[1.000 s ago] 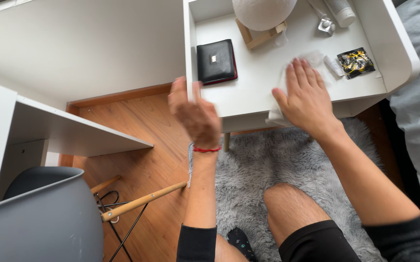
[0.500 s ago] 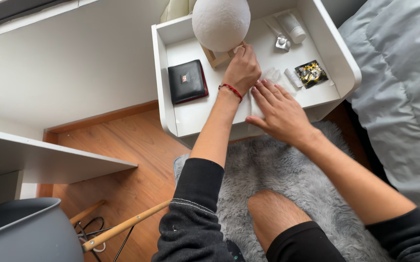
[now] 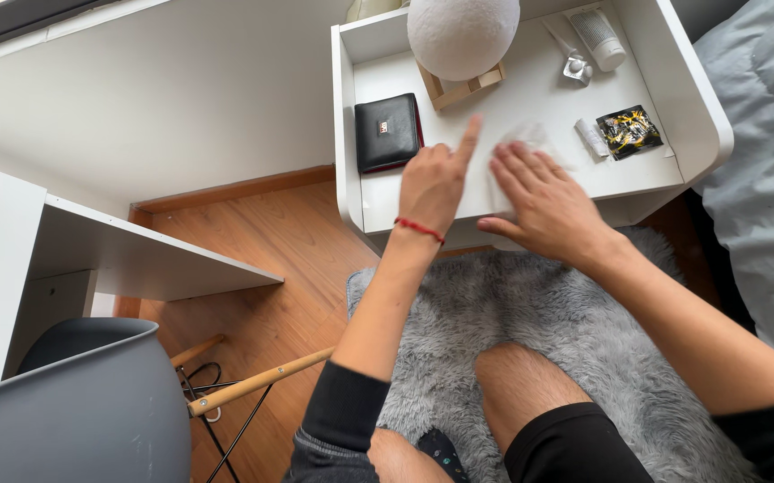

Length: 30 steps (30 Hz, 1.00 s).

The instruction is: The person wipes the top surface and the interior of a white nightstand drawer with a cloth, and then organizes items inside the drawer by hand.

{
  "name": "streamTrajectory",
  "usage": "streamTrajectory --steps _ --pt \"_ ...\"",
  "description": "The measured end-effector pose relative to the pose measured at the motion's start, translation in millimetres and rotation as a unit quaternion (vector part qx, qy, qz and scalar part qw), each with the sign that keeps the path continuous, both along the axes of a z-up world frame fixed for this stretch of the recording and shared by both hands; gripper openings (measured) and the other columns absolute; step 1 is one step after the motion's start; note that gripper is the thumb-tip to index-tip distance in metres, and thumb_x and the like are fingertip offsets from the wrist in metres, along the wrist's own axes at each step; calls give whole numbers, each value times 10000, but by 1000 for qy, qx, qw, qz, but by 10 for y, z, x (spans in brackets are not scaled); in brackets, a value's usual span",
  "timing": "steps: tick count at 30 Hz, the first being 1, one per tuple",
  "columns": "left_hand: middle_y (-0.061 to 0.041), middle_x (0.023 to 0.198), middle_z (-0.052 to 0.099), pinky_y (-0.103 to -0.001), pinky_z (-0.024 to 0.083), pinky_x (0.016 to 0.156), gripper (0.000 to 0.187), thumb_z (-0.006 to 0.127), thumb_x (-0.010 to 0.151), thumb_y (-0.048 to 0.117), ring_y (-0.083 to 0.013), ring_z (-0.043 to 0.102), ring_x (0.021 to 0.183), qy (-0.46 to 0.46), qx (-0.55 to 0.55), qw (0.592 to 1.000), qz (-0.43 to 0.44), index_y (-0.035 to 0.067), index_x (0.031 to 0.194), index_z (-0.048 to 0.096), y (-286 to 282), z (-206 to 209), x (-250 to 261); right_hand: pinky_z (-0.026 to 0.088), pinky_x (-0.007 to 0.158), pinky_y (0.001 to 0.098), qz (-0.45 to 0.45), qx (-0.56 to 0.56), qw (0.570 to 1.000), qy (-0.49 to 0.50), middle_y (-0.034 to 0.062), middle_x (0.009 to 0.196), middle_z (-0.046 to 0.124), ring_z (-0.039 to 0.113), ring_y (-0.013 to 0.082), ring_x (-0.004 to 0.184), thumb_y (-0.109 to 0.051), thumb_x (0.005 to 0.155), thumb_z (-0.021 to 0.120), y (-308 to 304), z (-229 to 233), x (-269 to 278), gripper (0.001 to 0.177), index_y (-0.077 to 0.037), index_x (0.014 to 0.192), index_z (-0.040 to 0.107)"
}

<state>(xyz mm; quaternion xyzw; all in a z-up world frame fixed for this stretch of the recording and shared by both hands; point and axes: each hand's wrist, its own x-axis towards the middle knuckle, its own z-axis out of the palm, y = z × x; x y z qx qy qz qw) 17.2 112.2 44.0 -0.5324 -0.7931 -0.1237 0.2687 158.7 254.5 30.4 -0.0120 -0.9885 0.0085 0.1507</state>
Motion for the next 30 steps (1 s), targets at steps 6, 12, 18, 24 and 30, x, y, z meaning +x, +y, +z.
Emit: streamTrajectory --steps 6,12,18,24,30 --pt "-125 837 691 -420 550 704 111 658 1033 110 -276 682 813 -203 143 967 62 44 1114 622 -398 -49 83 137 1246 449 84 -68 993 -42 186 1649 286 205 294 1542 -605 1045 276 1 -124 -184 779 -26 1561 343" --pt "-80 935 726 -385 560 824 86 728 924 103 -262 671 951 -207 247 947 9 71 970 662 -518 -258 21 175 1240 495 7 -109 994 -18 234 1628 343 274 367 1528 -380 1036 345 380 -126 -919 645 39 1525 382" --pt "-36 887 714 -381 511 839 104 759 904 129 -236 668 946 -174 239 955 24 96 943 669 -525 -338 -4 165 1222 510 -25 -113 993 -27 312 1540 384 277 444 1474 -384 1033 377 346 -64 -1282 640 69 1484 410" --pt "-39 916 706 -391 501 846 115 759 910 140 -241 653 958 -184 236 954 27 89 944 662 -513 -312 -16 150 1234 478 67 -99 991 -65 237 1644 268 202 361 1544 -474 1040 310 221 -112 -737 715 36 1541 317" --pt "-61 936 708 -395 517 861 113 741 934 126 -267 655 964 -193 242 951 18 66 957 648 -542 -318 -8 108 1239 460 -125 -100 985 -71 245 1661 174 113 345 1555 -565 1032 310 432 -106 -620 837 64 1578 235"
